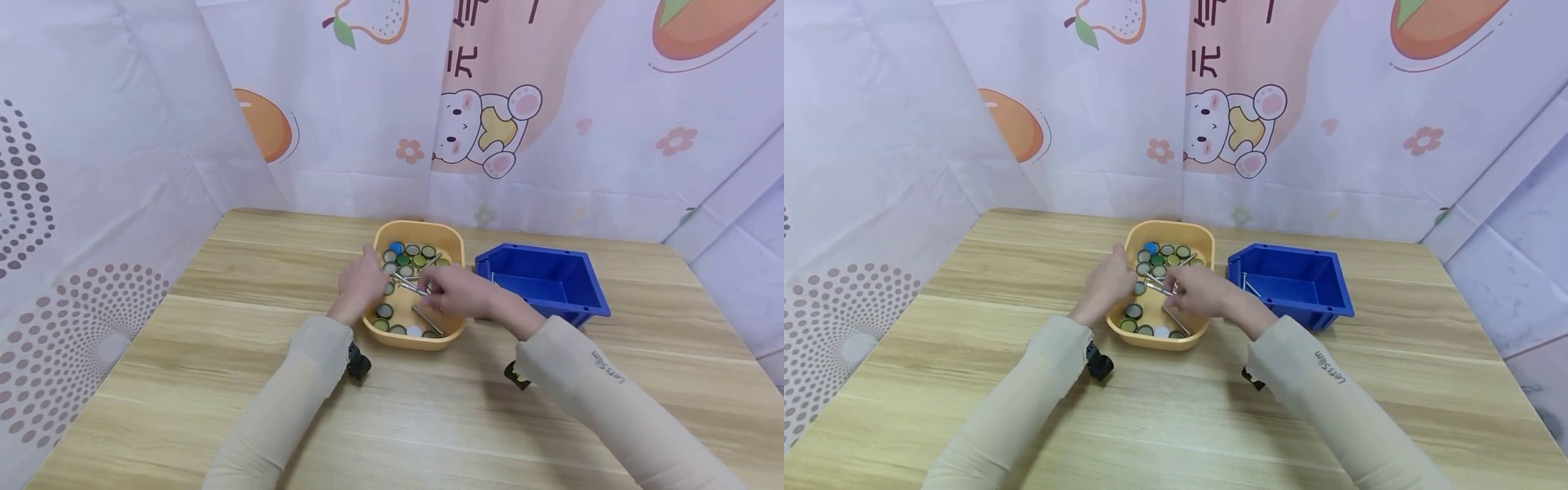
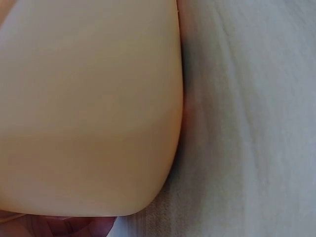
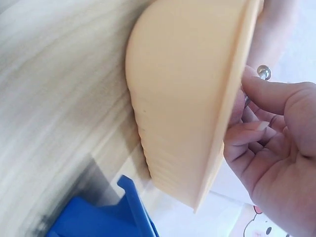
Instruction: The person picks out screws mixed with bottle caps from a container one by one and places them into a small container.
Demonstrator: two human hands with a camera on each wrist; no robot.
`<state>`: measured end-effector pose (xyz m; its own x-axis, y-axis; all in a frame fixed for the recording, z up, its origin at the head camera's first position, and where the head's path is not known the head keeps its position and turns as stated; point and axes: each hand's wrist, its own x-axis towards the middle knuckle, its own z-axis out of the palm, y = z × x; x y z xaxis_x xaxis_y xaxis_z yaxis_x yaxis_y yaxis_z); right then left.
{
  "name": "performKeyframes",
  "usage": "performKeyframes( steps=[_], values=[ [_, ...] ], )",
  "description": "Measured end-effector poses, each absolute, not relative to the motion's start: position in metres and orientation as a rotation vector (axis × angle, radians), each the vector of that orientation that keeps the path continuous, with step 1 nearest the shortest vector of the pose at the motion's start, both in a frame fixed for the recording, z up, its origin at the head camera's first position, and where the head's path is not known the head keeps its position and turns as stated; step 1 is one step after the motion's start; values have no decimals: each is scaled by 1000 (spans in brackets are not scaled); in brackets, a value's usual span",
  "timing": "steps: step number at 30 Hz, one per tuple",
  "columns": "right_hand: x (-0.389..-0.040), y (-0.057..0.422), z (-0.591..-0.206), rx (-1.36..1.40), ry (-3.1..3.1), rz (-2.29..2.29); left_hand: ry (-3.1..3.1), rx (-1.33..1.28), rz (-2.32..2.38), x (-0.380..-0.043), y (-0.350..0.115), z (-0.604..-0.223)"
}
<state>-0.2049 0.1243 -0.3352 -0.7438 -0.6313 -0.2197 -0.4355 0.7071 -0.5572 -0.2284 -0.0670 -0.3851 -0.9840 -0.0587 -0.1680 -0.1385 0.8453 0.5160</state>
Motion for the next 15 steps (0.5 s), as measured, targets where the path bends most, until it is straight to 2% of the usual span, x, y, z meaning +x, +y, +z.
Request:
performKeyframes(
  steps=[15],
  values=[
    [-213,153,-309,-740,2589,-755,2859,-161,842,-230,-67,-385]
  ],
)
